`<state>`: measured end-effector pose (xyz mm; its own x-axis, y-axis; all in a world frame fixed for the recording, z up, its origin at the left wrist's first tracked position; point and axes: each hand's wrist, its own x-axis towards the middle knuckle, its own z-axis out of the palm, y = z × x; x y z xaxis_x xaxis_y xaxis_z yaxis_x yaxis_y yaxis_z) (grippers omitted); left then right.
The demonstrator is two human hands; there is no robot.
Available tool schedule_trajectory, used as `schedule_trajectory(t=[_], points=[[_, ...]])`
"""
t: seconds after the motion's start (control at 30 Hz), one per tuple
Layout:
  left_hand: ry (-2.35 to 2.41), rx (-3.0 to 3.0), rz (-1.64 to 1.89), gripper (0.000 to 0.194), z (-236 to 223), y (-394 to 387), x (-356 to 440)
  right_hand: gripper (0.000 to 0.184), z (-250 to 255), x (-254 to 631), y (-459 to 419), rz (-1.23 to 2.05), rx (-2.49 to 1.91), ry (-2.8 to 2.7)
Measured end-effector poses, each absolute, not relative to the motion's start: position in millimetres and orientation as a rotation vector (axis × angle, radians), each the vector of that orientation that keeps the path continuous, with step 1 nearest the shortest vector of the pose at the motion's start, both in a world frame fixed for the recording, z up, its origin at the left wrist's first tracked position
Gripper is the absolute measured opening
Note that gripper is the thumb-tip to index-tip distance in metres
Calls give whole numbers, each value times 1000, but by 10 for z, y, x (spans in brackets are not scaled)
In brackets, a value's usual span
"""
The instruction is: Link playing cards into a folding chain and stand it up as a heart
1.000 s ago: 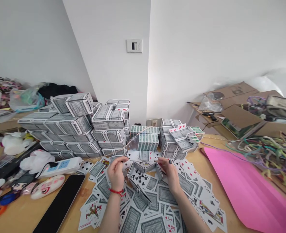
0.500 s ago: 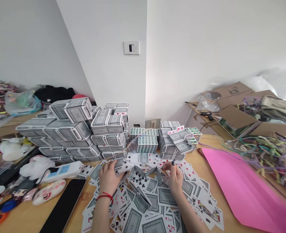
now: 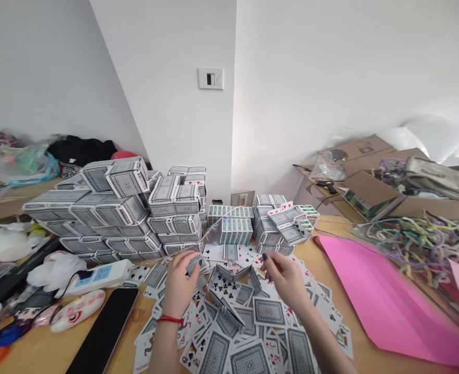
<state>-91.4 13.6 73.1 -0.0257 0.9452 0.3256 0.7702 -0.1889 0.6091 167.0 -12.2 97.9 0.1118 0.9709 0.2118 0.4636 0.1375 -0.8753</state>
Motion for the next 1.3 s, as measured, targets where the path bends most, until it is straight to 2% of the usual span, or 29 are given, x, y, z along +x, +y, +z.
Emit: schedule_trajectory(t=[0.1, 0.23, 0.33, 0.5, 0.63, 0.77, 0.93, 1.07, 1.2, 1.3], points=[[1591, 2034, 951, 27, 926, 71, -587, 22, 783, 1664, -183, 581, -1619, -1591], [1416, 2294, 601, 26, 931, 87, -115, 25, 486, 1601, -238, 515, -1758, -1759], [1481, 2419, 400, 15, 821, 152, 58, 22, 401, 1598, -213, 476, -1790, -1823], [1643, 2430, 385, 19, 717, 199, 17, 21, 483, 1691, -88, 458, -1753, -1847], [1707, 2391, 382, 20, 726, 196, -29, 22, 586, 1770, 34, 679, -1642, -1647], [1704, 2363, 366, 19, 747, 204, -23, 36, 709, 1795, 99, 1241, -1381, -1192], [1679, 2364, 382, 20, 754, 200, -24, 34, 911, 1790, 80, 1706, -999, -836], [1692, 2340, 407, 21, 770, 187, -29, 43, 925, 1820, 15, 1765, -922, -795], [1694, 2328, 409, 21, 764, 198, -41, 21, 675, 1846, -71, 1578, -1127, -704], [1686, 2346, 416, 23, 729, 218, -49, 30, 447, 1842, -115, 1494, -1223, -692]])
